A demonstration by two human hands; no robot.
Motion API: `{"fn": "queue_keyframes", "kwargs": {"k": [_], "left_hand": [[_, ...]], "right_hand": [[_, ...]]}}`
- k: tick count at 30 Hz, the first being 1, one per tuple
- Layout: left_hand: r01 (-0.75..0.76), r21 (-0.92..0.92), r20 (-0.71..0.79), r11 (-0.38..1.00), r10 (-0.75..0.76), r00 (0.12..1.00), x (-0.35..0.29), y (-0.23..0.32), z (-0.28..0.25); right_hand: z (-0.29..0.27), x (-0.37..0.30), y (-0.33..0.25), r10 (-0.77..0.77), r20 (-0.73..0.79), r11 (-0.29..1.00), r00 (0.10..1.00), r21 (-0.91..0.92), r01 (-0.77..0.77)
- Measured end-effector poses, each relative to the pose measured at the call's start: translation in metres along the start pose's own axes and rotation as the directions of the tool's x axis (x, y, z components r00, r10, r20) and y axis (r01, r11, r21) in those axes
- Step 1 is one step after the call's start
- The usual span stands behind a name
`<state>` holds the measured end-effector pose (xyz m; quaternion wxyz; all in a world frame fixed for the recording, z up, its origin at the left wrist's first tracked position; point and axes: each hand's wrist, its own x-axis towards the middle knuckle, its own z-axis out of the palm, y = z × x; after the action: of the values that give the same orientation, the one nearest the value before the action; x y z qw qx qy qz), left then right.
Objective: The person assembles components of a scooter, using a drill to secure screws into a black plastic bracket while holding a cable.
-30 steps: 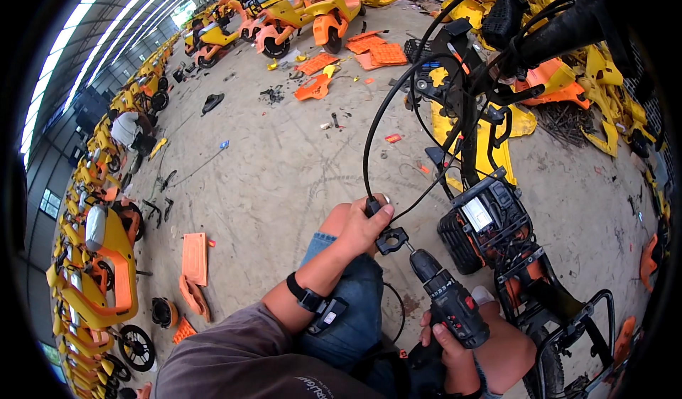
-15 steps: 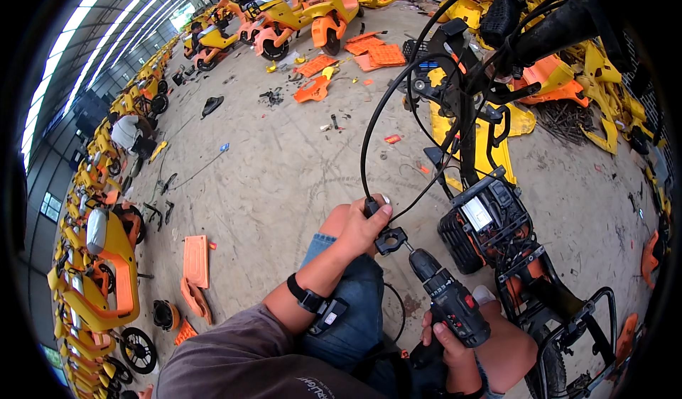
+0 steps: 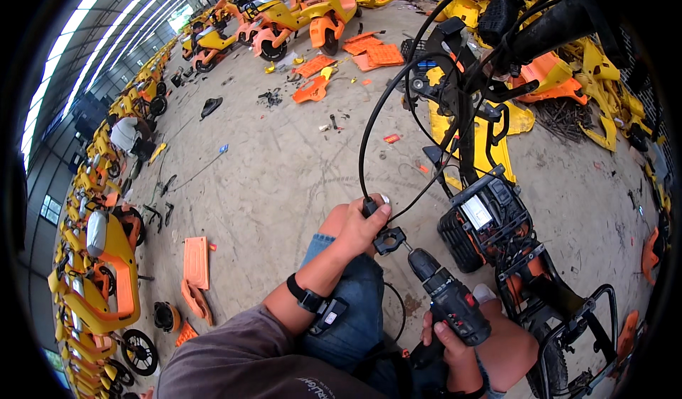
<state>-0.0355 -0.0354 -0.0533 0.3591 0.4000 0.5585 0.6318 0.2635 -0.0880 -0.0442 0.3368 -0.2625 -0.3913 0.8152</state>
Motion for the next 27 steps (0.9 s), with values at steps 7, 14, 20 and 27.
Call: {"fn": "queue_keyframes", "kwargs": {"k": [7, 14, 20, 27], "left_hand": [[-0.295, 0.227, 0.085, 0.928, 0.282, 0.956, 0.001, 0.001, -0.005], [-0.167, 0.237, 0.053, 0.957, 0.159, 0.986, 0.0, 0.003, -0.004], [-0.112, 0.188, 0.04, 0.976, 0.107, 0.994, 0.0, 0.003, -0.002], [-0.121, 0.142, 0.026, 0.982, 0.119, 0.993, -0.002, -0.001, 0.003]], "right_hand": [[0.001, -0.004, 0.011, 0.241, 0.181, 0.535, 0.953, 0.795, -0.286], [-0.012, 0.008, 0.015, 0.239, 0.223, 0.497, 0.945, 0.808, -0.316], [-0.008, 0.009, 0.009, 0.21, 0.09, 0.792, 0.974, 0.568, -0.223], [-0.007, 0.004, 0.01, 0.21, 0.09, 0.759, 0.974, 0.613, -0.22]]}}
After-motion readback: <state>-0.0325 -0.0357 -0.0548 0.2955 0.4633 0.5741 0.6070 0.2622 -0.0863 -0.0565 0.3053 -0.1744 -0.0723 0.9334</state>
